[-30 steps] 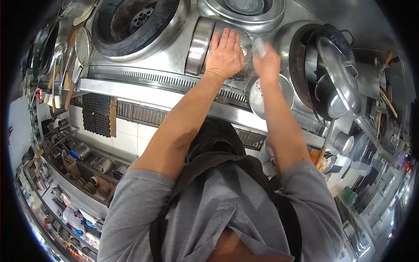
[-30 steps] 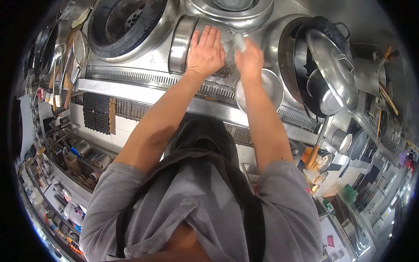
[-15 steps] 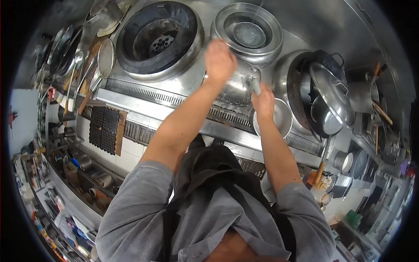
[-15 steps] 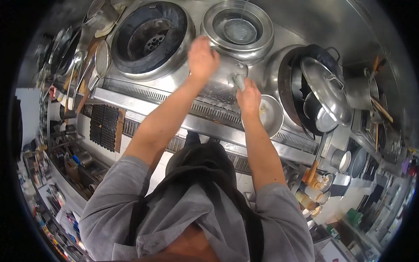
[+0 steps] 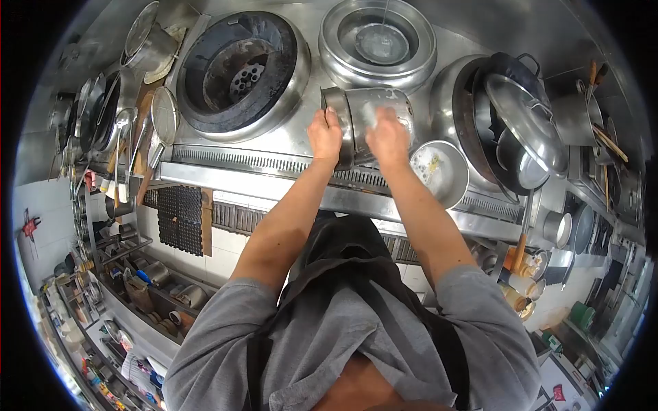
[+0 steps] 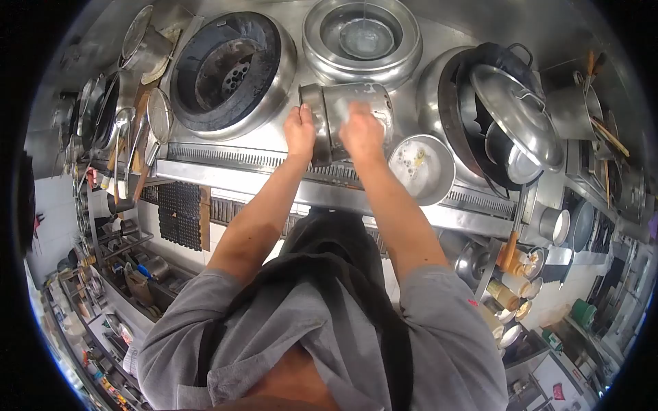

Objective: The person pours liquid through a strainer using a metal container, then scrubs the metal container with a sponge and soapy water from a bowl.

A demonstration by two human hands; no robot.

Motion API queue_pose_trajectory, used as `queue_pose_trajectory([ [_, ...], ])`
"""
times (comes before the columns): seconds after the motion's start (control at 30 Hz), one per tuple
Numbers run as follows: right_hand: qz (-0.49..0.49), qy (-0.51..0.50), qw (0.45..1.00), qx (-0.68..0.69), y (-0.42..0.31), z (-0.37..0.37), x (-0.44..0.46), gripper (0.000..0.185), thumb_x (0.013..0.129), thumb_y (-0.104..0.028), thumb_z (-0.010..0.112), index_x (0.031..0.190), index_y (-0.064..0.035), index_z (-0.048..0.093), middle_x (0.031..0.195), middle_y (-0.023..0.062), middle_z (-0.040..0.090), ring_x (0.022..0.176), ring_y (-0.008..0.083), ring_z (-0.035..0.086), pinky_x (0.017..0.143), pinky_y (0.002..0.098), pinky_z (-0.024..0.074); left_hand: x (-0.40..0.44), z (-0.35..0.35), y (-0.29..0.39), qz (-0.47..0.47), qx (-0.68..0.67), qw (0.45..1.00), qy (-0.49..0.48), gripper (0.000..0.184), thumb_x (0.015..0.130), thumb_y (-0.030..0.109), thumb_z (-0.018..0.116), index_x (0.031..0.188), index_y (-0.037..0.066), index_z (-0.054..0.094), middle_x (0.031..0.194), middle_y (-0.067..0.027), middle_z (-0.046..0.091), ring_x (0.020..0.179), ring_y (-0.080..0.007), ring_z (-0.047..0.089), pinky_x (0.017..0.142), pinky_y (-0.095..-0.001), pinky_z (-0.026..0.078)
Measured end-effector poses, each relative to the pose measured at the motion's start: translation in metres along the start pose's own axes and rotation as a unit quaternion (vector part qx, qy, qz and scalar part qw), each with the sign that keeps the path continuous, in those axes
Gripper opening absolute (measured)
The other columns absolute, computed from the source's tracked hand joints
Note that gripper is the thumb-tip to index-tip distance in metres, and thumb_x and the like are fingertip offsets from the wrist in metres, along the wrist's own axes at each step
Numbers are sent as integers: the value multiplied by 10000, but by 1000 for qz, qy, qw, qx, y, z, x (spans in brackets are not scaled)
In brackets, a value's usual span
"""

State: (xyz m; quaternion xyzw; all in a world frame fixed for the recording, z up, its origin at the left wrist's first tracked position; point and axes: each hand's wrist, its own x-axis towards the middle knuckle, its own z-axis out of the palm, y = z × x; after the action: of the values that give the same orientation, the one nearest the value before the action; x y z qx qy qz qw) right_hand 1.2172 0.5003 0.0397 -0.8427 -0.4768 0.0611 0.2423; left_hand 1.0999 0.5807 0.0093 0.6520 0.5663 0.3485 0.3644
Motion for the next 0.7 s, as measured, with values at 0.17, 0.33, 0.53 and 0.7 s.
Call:
queue_pose_trajectory([
  [0.17,33,45,998,-31,55,-5,17,340,729,-167,708,1037,-71,600,1012,171,636,844,365,659,746,465,533,0,4,-6,23,8,1000,-5,309,958,238,493,795,-19,544,736,-283,599,710,-483,568,663,-525,429],
  [0.33,50,18,998,-46,31,-11,14,339,740,-178,720,1045,-74,613,1008,179,637,899,399,635,779,476,521,3,6,-9,17,-11,1000,-1,310,961,230,490,789,-24,530,707,-272,589,695,-475,563,653,-524,424],
  [0.53,5,56,998,-24,54,2,3,321,738,-143,713,1027,-62,599,966,183,626,854,389,647,764,472,527,2,3,-2,-2,-31,999,-22,307,961,226,491,782,-21,525,704,-271,586,695,-473,562,648,-522,423],
  [0.7,53,54,996,-57,58,-11,8,347,726,-138,721,1044,-68,600,972,182,630,864,393,643,759,471,525,1,7,-10,26,-9,1000,-1,314,963,232,490,777,-20,523,688,-270,581,675,-473,555,633,-521,420],
])
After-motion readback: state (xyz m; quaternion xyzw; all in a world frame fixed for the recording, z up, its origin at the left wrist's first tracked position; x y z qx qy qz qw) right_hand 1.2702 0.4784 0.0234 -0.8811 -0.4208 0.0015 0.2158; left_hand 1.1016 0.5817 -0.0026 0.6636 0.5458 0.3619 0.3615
